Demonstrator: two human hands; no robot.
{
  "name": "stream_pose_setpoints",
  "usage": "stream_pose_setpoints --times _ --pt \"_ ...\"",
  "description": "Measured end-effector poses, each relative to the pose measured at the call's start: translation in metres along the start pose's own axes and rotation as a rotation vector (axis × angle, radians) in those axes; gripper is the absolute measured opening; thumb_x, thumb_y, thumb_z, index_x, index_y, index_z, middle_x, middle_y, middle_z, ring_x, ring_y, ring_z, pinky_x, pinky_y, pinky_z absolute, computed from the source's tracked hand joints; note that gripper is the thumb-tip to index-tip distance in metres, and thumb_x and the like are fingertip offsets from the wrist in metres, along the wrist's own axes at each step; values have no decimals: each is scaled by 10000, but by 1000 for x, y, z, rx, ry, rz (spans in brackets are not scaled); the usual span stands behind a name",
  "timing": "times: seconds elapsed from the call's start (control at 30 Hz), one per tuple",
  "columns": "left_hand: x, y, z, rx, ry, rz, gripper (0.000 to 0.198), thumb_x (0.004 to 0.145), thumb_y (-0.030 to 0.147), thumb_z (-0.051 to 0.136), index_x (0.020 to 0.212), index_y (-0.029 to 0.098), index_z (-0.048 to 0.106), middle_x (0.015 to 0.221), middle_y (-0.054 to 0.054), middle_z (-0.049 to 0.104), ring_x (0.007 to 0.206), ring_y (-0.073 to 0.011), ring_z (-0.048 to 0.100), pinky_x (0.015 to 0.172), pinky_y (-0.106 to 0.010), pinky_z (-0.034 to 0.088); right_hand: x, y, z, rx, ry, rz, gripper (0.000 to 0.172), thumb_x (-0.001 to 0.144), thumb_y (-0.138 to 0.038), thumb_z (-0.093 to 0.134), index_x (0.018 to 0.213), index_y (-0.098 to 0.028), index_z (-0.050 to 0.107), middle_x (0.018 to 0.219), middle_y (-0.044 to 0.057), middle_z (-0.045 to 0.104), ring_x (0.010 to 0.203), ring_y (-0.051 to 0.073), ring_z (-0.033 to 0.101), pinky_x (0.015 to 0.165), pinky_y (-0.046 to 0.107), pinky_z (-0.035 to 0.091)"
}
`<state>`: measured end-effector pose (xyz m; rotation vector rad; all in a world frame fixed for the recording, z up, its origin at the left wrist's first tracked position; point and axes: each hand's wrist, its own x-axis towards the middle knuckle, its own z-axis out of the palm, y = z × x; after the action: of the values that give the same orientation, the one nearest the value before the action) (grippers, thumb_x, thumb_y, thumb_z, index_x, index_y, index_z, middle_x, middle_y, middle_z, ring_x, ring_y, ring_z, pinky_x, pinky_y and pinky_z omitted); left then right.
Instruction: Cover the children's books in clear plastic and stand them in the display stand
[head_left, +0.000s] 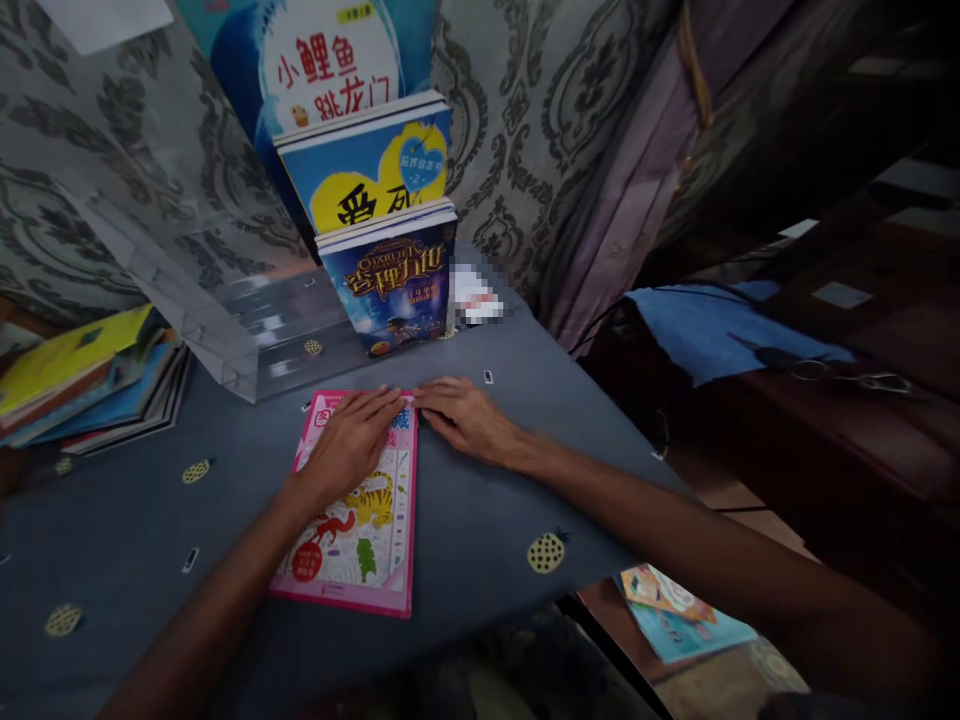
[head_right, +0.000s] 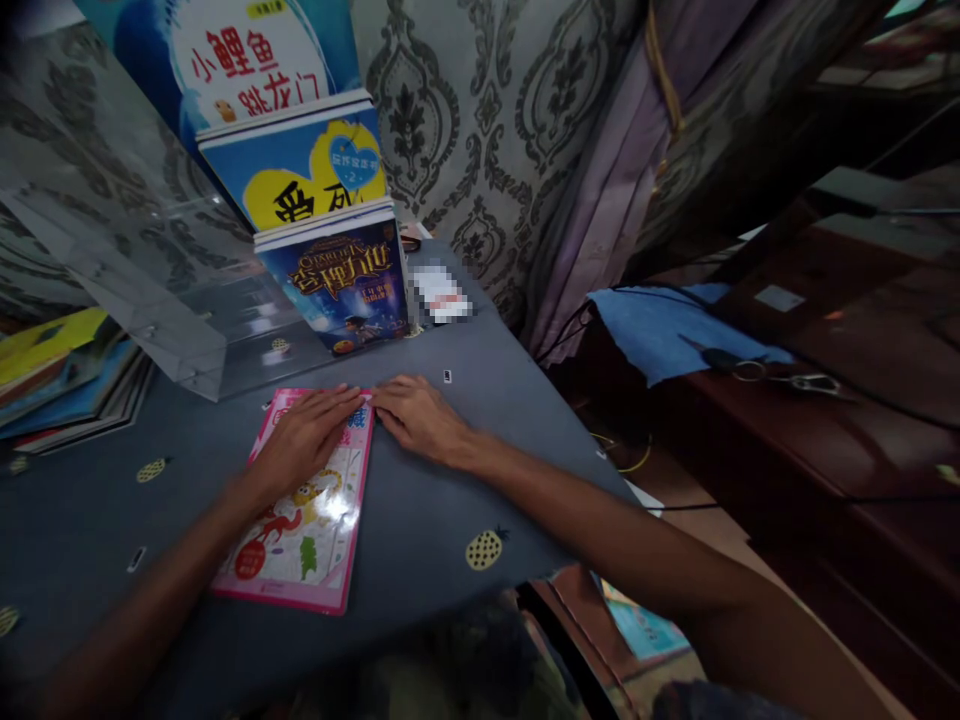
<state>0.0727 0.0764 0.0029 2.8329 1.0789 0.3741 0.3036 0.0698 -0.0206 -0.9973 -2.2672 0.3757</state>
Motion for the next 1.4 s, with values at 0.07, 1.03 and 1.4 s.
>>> stream_pose_setpoints --times 0.07,1.03,1.4 --pt "-3 -1 2 -9 12 10 432 989 150 414 1389 191 573 1443 -97 595 1378 -241 518 1152 -523 388 -1 -1 -1 -31 -7 -26 312 955 -120 525 1191 -223 702 1105 92 755 1058 254 653 929 458 496" --pt "-11 -8 10 -86 52 93 352 979 158 462 1256 243 661 1380 -70 650 1364 -255 531 1124 -591 364 -8 -12 1 -178 -11 -143 229 994 -220 541 1027 -210 767 1030 67 790 1000 222 686 1074 503 395" --pt "-2 21 -7 -20 14 -55 294 990 356 519 1184 183 657 1253 -105 686 1207 -272 583 1054 -492 431 -1 -10 -3 158 36 53 283 995 -243 507 913 -204 774 930 60 788 879 204 707 875 381 525"
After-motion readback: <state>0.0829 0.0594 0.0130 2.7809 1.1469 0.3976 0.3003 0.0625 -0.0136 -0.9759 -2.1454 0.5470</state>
